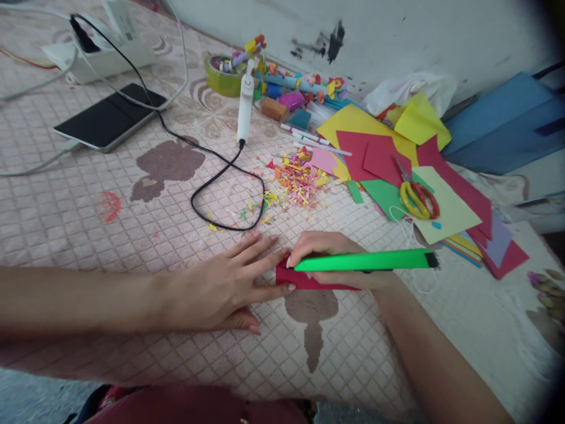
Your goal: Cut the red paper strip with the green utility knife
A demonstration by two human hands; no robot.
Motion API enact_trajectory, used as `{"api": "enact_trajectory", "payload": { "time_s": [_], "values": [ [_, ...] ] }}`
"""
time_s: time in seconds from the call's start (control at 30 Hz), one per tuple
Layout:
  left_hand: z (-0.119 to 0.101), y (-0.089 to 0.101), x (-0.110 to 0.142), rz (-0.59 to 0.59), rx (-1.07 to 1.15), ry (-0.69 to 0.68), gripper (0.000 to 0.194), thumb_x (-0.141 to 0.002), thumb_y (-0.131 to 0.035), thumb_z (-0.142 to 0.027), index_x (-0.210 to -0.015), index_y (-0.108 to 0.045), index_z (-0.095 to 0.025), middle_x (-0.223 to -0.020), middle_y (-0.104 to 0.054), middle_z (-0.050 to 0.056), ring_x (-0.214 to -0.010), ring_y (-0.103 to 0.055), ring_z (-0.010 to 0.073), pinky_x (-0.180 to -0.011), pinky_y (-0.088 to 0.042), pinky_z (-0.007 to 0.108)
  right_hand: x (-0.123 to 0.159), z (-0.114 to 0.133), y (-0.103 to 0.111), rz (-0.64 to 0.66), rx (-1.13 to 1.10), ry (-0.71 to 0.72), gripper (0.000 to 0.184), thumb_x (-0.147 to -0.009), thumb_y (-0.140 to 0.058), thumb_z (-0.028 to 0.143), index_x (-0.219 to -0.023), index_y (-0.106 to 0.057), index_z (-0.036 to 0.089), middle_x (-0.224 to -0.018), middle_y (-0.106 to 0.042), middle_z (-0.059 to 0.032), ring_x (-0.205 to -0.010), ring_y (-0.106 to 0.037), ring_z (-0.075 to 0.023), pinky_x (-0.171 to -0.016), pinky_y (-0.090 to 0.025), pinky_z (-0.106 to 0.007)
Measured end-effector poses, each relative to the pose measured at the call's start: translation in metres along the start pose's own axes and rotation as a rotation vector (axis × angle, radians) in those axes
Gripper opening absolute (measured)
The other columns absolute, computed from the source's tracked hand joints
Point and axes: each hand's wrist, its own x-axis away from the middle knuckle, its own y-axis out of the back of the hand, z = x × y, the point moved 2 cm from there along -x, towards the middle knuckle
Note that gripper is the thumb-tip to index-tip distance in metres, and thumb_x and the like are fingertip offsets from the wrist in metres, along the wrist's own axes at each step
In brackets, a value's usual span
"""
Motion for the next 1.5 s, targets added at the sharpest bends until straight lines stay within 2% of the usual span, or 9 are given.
{"api": "enact_trajectory", "payload": {
  "time_s": [0.17, 0.3, 0.53, 0.73, 1.17, 1.5],
  "values": [
    [0.0015, 0.0, 0.0006, -0.017, 0.0, -0.023, 0.062, -0.086, -0.054, -0.051, -0.139, -0.038, -0.025, -0.15, -0.025, 0.016, -0.14, -0.017, 0.0371, -0.111, -0.018, 0.058, -0.0004, 0.0002, 0.001, 0.008, -0.009, 0.014, 0.026, -0.087, -0.058, 0.034, -0.104, -0.064, 0.016, -0.097, -0.065, -0.0061, -0.091, -0.058, -0.0173, -0.081, -0.042, -0.032],
    [0.0017, -0.0012, 0.0008, -0.007, -0.005, -0.012, 0.06, -0.087, -0.05, -0.053, -0.137, -0.042, -0.022, -0.15, -0.025, 0.018, -0.139, -0.018, 0.0383, -0.111, -0.017, 0.058, -0.0012, -0.0005, 0.0022, 0.012, -0.017, 0.013, 0.028, -0.087, -0.058, 0.037, -0.104, -0.065, 0.016, -0.096, -0.065, -0.006, -0.09, -0.058, -0.0174, -0.08, -0.042, -0.032],
    [0.0007, -0.0009, -0.0001, 0.0, -0.001, 0.004, 0.057, -0.088, -0.049, -0.052, -0.138, -0.042, -0.024, -0.15, -0.024, 0.017, -0.139, -0.018, 0.0382, -0.111, -0.017, 0.058, -0.0008, 0.0001, 0.0028, 0.013, -0.018, -0.001, 0.032, -0.087, -0.057, 0.041, -0.105, -0.064, 0.016, -0.096, -0.064, -0.0067, -0.09, -0.058, -0.0182, -0.08, -0.042, -0.033],
    [0.0017, -0.001, 0.001, -0.021, 0.017, -0.002, 0.059, -0.087, -0.051, -0.052, -0.139, -0.04, -0.025, -0.152, -0.02, 0.015, -0.14, -0.016, 0.0367, -0.111, -0.017, 0.057, -0.0009, -0.0015, 0.0028, 0.02, -0.035, 0.002, 0.028, -0.087, -0.057, 0.038, -0.105, -0.064, 0.016, -0.098, -0.064, -0.0065, -0.092, -0.058, -0.0179, -0.082, -0.042, -0.033],
    [0.0011, -0.0028, 0.0005, -0.024, 0.036, 0.011, 0.059, -0.084, -0.056, -0.05, -0.136, -0.043, -0.025, -0.152, -0.021, 0.014, -0.14, -0.017, 0.0364, -0.112, -0.016, 0.057, 0.0003, -0.0047, 0.0026, 0.012, -0.077, -0.002, 0.028, -0.087, -0.058, 0.037, -0.104, -0.064, 0.016, -0.099, -0.065, -0.0073, -0.095, -0.058, -0.0195, -0.084, -0.042, -0.035],
    [0.0007, -0.0035, 0.0003, -0.032, 0.017, 0.011, 0.059, -0.086, -0.052, -0.053, -0.137, -0.043, -0.025, -0.15, -0.026, 0.016, -0.138, -0.02, 0.0384, -0.11, -0.019, 0.058, -0.0016, -0.0001, 0.0041, 0.032, -0.044, -0.006, 0.027, -0.088, -0.057, 0.036, -0.105, -0.064, 0.016, -0.101, -0.065, -0.0076, -0.095, -0.058, -0.0196, -0.085, -0.042, -0.035]
  ]
}}
